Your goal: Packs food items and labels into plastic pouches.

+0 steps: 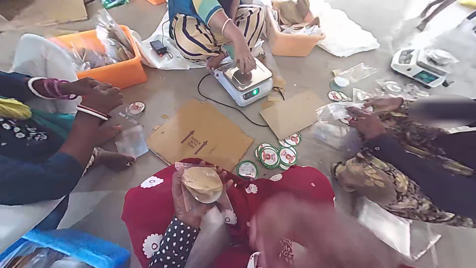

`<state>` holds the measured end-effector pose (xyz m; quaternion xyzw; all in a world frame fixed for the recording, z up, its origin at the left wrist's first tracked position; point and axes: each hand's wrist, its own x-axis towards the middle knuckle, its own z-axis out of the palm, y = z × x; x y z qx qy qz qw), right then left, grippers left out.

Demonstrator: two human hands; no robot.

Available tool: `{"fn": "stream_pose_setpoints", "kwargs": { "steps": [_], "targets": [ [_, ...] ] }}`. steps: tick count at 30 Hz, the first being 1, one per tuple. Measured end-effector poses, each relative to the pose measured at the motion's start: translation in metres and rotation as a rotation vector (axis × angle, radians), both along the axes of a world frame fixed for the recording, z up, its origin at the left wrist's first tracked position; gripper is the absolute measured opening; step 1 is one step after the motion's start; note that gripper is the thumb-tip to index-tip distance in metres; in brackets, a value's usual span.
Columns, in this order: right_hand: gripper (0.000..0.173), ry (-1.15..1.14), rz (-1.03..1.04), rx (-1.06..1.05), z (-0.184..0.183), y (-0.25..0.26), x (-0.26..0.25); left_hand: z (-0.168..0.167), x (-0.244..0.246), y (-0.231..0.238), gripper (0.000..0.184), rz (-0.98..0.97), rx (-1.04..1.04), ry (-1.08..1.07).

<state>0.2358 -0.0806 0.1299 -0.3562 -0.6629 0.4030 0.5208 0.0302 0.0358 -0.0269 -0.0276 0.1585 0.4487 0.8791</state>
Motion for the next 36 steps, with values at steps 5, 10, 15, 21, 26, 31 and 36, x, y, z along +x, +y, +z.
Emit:
{"fn": "stream_pose_setpoints", "kwargs": {
  "steps": [5,10,15,21,26,31,36],
  "targets": [
    [0.035,-0.835,-0.347,-0.583,-0.185,0.139,0.073,-0.014,0.004,0.014,0.067,0.136,-0.190,0.277],
    [0.029,-1.178,-0.126,-0.840,-0.215,0.167,0.070,-0.013,0.005,0.017,0.069,0.142,-0.259,0.336],
    [0.023,-1.153,-0.222,-0.854,-0.228,0.166,0.074,-0.015,0.006,0.018,0.069,0.153,-0.256,0.349],
    [0.024,-1.069,-0.211,-0.737,-0.254,0.156,0.099,-0.015,0.008,0.017,0.070,0.169,-0.236,0.342],
    [0.020,-0.958,-0.390,-0.714,-0.241,0.151,0.093,-0.014,0.008,0.013,0.073,0.185,-0.242,0.367],
    [0.022,-0.948,-0.365,-0.708,-0.240,0.144,0.092,-0.017,0.008,0.009,0.072,0.183,-0.198,0.377],
    [0.036,-1.163,-0.212,-0.740,-0.248,0.148,0.082,-0.019,0.009,0.007,0.071,0.179,-0.181,0.404]
  ]
}}
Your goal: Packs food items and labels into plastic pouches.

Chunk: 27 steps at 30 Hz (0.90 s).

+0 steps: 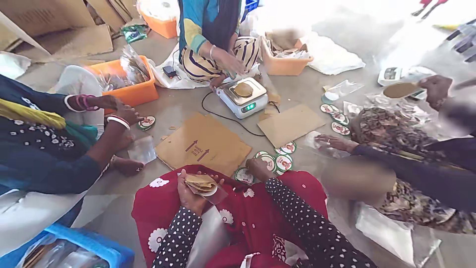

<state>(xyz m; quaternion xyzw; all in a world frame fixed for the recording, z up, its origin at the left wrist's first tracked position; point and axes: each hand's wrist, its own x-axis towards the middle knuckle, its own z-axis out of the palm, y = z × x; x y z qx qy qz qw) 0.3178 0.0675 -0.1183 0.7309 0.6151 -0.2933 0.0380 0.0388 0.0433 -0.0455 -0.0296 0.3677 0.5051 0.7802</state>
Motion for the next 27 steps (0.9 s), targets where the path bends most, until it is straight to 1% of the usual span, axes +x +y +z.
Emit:
{"fn": "stream_pose_setpoints", "kwargs": {
  "steps": [1,2,3,4,5,6,9,10,12,14,15,17,19,20,22,24,25,26,27],
  "targets": [
    [0.034,-0.032,0.000,-0.020,0.006,0.000,-0.005,-0.002,-0.001,0.000,0.071,-0.002,0.010,0.007],
    [0.034,-0.051,-0.016,-0.061,0.025,-0.003,-0.014,-0.003,-0.002,0.000,0.072,-0.009,0.023,0.022],
    [0.037,-0.034,-0.043,-0.128,0.053,-0.007,-0.025,-0.004,-0.003,-0.001,0.073,-0.015,0.030,0.033],
    [0.038,-0.022,-0.059,-0.181,0.071,-0.008,-0.030,-0.003,-0.004,-0.001,0.074,-0.017,0.032,0.035],
    [0.039,-0.024,-0.063,-0.228,0.081,-0.008,-0.032,-0.004,-0.004,-0.001,0.074,-0.019,0.032,0.030],
    [0.038,-0.033,-0.080,-0.246,0.079,-0.008,-0.029,-0.005,-0.004,0.000,0.073,-0.016,0.032,0.024],
    [0.028,-0.023,-0.085,0.022,0.010,-0.008,0.000,-0.007,-0.001,0.001,0.071,0.005,0.035,0.015],
    [0.029,0.004,-0.079,0.051,0.003,-0.008,0.004,-0.007,-0.001,0.002,0.072,0.004,0.035,0.009],
    [0.031,0.066,-0.125,0.102,0.008,-0.008,0.003,-0.005,0.000,0.002,0.073,-0.001,0.022,0.002],
    [0.031,0.156,-0.276,0.234,0.024,-0.012,-0.003,-0.004,0.001,0.003,0.075,0.012,-0.003,-0.006],
    [0.031,0.219,-0.371,0.309,0.032,-0.017,-0.006,-0.004,-0.001,0.002,0.076,0.017,-0.007,-0.006],
    [0.031,0.426,-0.572,0.423,0.050,-0.034,-0.011,-0.004,-0.003,0.001,0.079,0.032,-0.005,-0.017],
    [0.025,0.706,-0.707,0.511,0.068,-0.065,-0.017,-0.006,-0.004,0.000,0.081,0.037,0.038,-0.056],
    [0.021,0.850,-0.744,0.511,0.080,-0.084,-0.023,-0.007,-0.005,-0.001,0.080,0.036,0.069,-0.073],
    [0.017,1.055,-0.734,0.435,0.103,-0.126,-0.036,-0.002,-0.003,-0.006,0.071,0.042,0.128,-0.088],
    [0.013,1.169,-0.704,0.311,0.119,-0.161,-0.051,0.009,0.003,-0.014,0.057,0.027,0.231,-0.071],
    [0.011,1.225,-0.718,0.252,0.123,-0.173,-0.059,0.015,0.007,-0.019,0.053,-0.008,0.304,-0.062],
    [0.009,1.268,-0.733,0.206,0.124,-0.181,-0.066,0.017,0.010,-0.024,0.051,-0.024,0.337,-0.104],
    [0.007,1.293,-0.742,0.174,0.124,-0.186,-0.072,0.020,0.014,-0.029,0.053,-0.033,0.362,-0.128]
  ]
}}
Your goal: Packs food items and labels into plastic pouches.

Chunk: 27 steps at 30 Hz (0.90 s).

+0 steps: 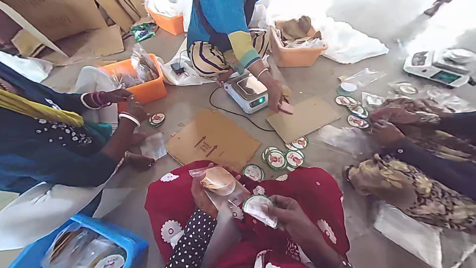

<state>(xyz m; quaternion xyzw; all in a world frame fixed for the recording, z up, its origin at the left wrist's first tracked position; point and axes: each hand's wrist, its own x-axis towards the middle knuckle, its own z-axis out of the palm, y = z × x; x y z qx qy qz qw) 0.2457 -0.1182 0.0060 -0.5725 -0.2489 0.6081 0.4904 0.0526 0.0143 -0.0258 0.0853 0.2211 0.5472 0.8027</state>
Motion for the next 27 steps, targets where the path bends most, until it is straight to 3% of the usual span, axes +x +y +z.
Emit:
{"fn": "stream_pose_setpoints", "kwargs": {
  "steps": [3,7,13,18,20,22,27],
  "targets": [
    [0.008,0.072,-0.031,-0.031,-0.002,-0.003,-0.012,0.005,0.009,-0.012,0.044,0.000,0.038,-0.006],
    [0.009,0.178,-0.084,-0.061,-0.005,-0.002,-0.016,-0.029,0.011,-0.013,0.051,-0.074,0.212,-0.175],
    [0.015,0.437,-0.148,-0.089,-0.015,-0.005,-0.021,-0.015,0.018,-0.020,0.058,-0.066,0.161,-0.097],
    [0.011,0.472,-0.212,-0.153,-0.004,0.003,-0.031,-0.018,0.019,-0.022,0.053,-0.088,0.222,-0.102],
    [0.013,0.513,-0.249,-0.161,0.006,0.003,-0.032,-0.021,0.017,-0.021,0.044,-0.051,0.236,-0.098],
    [0.014,0.521,-0.289,-0.169,0.012,0.004,-0.034,-0.017,0.018,-0.022,0.031,0.036,0.186,0.049],
    [0.020,0.354,-0.080,-0.130,0.008,0.009,-0.034,-0.006,0.022,-0.028,0.031,-0.062,0.229,0.027]
  ]
}}
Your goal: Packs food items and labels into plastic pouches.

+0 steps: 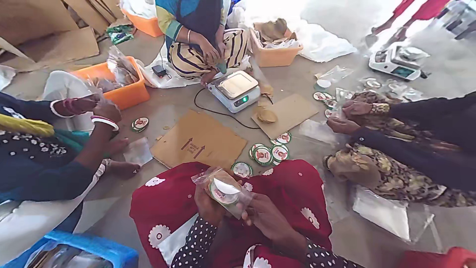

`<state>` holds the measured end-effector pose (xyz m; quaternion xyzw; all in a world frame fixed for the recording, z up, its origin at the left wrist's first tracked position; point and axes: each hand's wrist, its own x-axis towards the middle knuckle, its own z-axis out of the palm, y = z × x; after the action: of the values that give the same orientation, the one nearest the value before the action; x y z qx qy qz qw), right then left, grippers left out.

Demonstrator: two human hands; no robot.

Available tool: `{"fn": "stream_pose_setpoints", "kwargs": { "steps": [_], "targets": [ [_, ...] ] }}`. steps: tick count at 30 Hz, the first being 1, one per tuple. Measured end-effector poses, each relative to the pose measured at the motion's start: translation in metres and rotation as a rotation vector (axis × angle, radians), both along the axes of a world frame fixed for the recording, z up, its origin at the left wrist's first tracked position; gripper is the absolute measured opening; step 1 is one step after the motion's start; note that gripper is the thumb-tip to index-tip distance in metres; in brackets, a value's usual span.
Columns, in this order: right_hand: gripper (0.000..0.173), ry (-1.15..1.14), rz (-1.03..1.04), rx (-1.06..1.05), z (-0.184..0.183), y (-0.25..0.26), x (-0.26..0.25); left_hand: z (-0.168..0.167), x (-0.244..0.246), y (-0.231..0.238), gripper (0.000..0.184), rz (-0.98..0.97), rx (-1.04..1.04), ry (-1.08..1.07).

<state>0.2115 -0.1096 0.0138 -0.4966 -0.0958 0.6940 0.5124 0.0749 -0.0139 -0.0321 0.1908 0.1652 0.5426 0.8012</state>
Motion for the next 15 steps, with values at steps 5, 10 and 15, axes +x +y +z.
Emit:
{"fn": "stream_pose_setpoints", "kwargs": {
  "steps": [5,10,15],
  "targets": [
    [0.018,-0.567,0.111,0.283,-0.014,-0.009,-0.002,-0.011,-0.002,-0.001,0.047,-0.037,-0.097,-0.019],
    [0.029,-1.317,0.129,1.031,-0.036,-0.018,0.009,-0.019,-0.004,0.000,0.042,-0.028,-0.154,0.005],
    [0.027,-1.524,0.597,0.801,-0.014,-0.022,0.005,-0.014,0.002,-0.005,0.043,-0.053,-0.153,0.013]
  ]
}}
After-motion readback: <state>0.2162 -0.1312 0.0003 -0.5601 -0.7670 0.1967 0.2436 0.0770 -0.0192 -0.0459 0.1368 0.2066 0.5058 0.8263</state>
